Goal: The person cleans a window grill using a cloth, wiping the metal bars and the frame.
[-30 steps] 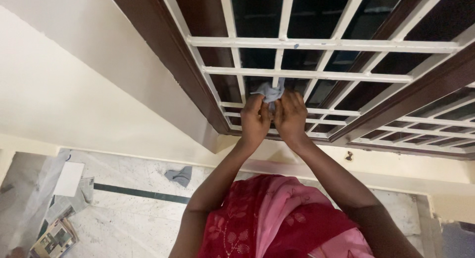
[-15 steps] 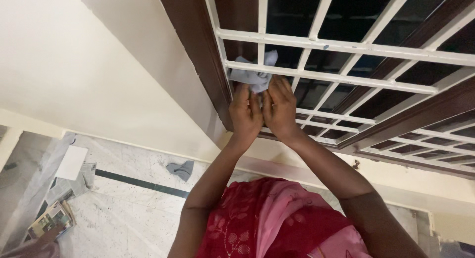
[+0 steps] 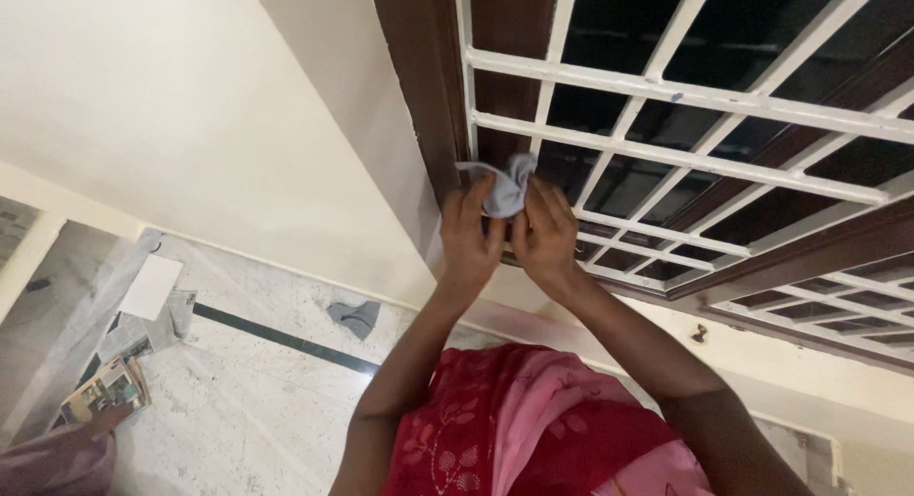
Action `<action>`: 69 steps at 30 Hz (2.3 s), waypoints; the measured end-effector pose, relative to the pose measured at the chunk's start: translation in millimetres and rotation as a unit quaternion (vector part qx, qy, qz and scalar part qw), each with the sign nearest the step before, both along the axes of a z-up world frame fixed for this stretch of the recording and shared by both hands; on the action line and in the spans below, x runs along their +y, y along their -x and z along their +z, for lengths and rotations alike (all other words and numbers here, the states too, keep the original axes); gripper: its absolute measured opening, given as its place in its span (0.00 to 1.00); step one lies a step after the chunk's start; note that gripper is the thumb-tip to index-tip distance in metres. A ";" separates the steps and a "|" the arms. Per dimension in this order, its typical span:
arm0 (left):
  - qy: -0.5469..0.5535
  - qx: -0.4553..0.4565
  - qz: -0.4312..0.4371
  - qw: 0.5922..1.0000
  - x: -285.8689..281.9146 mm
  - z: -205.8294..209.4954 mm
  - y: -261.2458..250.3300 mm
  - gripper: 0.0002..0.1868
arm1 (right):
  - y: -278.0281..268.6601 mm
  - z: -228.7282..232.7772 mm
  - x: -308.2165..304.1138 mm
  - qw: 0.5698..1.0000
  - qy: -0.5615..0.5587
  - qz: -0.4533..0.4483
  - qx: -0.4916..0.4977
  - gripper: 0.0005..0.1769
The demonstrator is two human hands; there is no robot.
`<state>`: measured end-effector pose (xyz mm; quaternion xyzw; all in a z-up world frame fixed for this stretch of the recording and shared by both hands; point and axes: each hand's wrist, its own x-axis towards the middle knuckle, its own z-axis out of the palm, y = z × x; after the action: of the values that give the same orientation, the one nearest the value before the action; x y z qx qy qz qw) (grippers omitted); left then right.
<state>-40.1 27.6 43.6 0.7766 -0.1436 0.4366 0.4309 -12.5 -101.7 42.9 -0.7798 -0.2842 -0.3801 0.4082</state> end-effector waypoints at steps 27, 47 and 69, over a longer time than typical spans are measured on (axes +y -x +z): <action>-0.046 0.065 0.019 0.997 5.3 -67.6 -7.5 0.27 | -9.6 -46.0 9.5 0.977 0.199 -0.071 0.028 0.23; -0.154 -0.019 -0.271 0.950 -169.2 -86.3 -23.7 0.24 | 40.4 -87.7 -204.9 0.946 0.127 -0.295 -0.037 0.18; -0.067 0.053 -0.289 0.953 -147.6 -117.3 -0.2 0.26 | 84.7 -87.1 -153.9 0.988 -0.023 -0.075 0.134 0.28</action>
<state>-39.9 -120.0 -73.6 0.7509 -0.3683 0.2409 0.4923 -97.2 -255.6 -44.2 -0.8330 -0.1590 -0.3083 0.4310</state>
